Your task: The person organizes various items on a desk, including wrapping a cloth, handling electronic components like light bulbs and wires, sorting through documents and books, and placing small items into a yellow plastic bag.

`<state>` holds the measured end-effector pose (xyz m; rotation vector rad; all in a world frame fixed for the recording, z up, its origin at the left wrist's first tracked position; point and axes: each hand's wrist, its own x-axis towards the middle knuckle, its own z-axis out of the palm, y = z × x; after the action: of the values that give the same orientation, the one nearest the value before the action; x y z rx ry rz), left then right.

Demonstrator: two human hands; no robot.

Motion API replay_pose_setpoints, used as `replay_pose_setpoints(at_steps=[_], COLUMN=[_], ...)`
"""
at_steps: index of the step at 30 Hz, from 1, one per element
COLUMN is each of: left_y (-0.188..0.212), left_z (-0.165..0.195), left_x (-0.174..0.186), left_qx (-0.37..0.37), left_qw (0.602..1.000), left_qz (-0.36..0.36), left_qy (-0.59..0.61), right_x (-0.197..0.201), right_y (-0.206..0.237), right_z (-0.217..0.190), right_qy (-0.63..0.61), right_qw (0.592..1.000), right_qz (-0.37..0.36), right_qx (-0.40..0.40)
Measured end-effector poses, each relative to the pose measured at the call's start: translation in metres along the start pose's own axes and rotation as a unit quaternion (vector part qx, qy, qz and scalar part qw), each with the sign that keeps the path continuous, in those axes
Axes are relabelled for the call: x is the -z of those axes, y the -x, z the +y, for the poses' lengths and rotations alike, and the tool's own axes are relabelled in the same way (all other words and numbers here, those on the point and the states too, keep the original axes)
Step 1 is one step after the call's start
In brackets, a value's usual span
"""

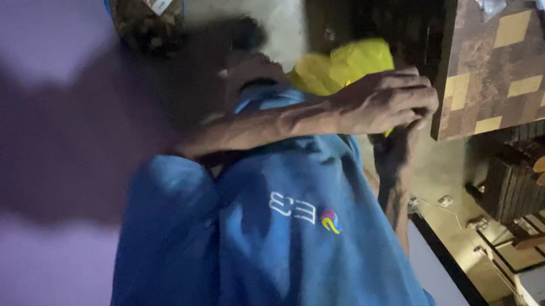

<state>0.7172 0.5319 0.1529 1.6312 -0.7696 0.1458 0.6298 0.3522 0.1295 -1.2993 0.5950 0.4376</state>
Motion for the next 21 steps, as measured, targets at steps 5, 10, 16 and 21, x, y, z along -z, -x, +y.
replay_pose_setpoints(at_steps=[5, 10, 16, 21], left_y=[0.017, -0.012, 0.005, 0.031], left_z=[0.029, 0.013, -0.008, -0.015], left_x=[0.007, 0.005, 0.023, 0.013], left_qx=[0.046, 0.056, 0.157, 0.140], left_qw=[0.990, 0.997, 0.945, 0.983], left_qz=[-0.048, 0.032, -0.154, -0.118], left_qy=[0.121, 0.036, 0.243, 0.008], right_x=[-0.008, 0.009, 0.017, -0.025], right_y=[-0.007, -0.012, 0.021, 0.009], right_z=[-0.001, -0.006, -0.053, -0.046], right_qy=[-0.036, -0.085, 0.215, 0.076], right_qw=[0.999, 0.996, 0.959, 0.988], right_qz=[-0.002, 0.015, -0.073, 0.031], right_qx=[-0.002, -0.009, 0.170, 0.132])
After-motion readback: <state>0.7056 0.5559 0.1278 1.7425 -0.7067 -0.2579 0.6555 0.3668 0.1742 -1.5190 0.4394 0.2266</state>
